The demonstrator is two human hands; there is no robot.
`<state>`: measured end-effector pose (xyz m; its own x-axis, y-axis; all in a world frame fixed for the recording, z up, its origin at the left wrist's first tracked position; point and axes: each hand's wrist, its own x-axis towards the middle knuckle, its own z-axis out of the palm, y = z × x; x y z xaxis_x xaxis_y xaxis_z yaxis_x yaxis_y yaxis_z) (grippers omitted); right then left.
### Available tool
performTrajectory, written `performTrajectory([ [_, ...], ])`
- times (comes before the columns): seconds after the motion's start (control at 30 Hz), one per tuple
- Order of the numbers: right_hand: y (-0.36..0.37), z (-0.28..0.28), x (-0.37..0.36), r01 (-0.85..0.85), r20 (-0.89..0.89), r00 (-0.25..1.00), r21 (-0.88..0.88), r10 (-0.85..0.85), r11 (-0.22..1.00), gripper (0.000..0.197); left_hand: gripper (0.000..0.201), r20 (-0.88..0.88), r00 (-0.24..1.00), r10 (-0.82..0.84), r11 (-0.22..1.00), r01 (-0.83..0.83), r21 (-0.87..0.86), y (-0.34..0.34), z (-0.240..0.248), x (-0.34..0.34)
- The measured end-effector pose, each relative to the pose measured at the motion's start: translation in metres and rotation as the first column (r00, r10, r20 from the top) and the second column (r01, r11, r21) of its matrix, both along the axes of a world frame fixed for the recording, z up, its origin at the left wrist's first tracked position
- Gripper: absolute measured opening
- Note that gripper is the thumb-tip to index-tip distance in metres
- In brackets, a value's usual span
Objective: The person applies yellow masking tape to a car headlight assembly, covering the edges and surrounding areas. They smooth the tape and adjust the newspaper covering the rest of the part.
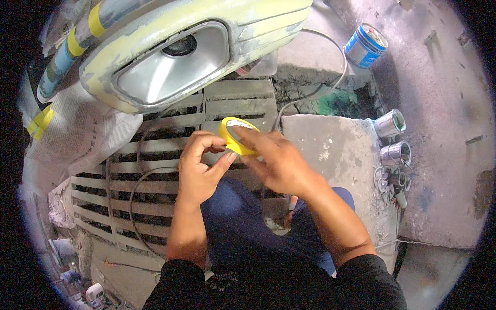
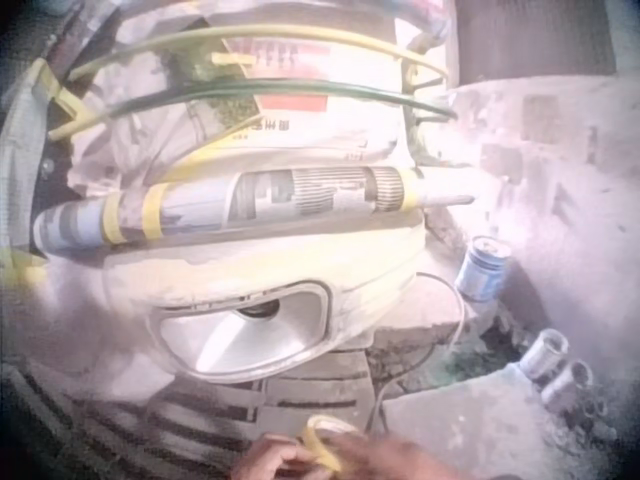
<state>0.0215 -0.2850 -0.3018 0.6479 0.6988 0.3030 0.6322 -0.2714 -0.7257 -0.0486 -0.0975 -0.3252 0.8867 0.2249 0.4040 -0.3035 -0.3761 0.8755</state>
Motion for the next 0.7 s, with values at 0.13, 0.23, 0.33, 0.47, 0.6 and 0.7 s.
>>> performTrajectory([
  [0.13, 0.003, 0.000, 0.002, -0.026, 0.016, 1.000, 0.001, 0.026, 1.000, 0.062, 0.018, -0.022, 0.999, -0.040, 0.998, 0.039, -0.039, -0.001, -0.006, 0.002],
  [0.23, 0.005, 0.003, 0.004, -0.047, -0.065, 0.997, 0.016, 0.048, 0.999, 0.058, 0.015, -0.063, 0.997, -0.053, 0.996, 0.049, -0.076, 0.001, -0.012, 0.002],
  [0.33, 0.002, 0.011, 0.005, -0.062, -0.235, 0.970, 0.021, 0.065, 0.998, 0.055, 0.013, -0.162, 0.978, -0.133, 0.944, 0.076, -0.320, 0.004, -0.024, 0.003],
  [0.47, 0.001, 0.018, 0.006, -0.102, -0.455, 0.877, 0.135, 0.153, 0.986, 0.052, 0.012, -0.148, 0.942, -0.302, 0.720, 0.124, -0.683, 0.013, -0.027, 0.007],
  [0.6, 0.007, 0.029, 0.008, -0.019, -0.304, 0.953, -0.042, 0.005, 0.999, 0.050, 0.018, -0.206, 0.979, 0.002, 0.972, -0.050, -0.229, 0.009, -0.019, 0.011],
  [0.7, 0.023, 0.040, 0.013, 0.120, 0.079, 0.991, -0.109, -0.112, 0.987, 0.044, 0.018, -0.090, 0.982, 0.167, 0.969, -0.180, -0.167, 0.003, -0.007, 0.022],
])
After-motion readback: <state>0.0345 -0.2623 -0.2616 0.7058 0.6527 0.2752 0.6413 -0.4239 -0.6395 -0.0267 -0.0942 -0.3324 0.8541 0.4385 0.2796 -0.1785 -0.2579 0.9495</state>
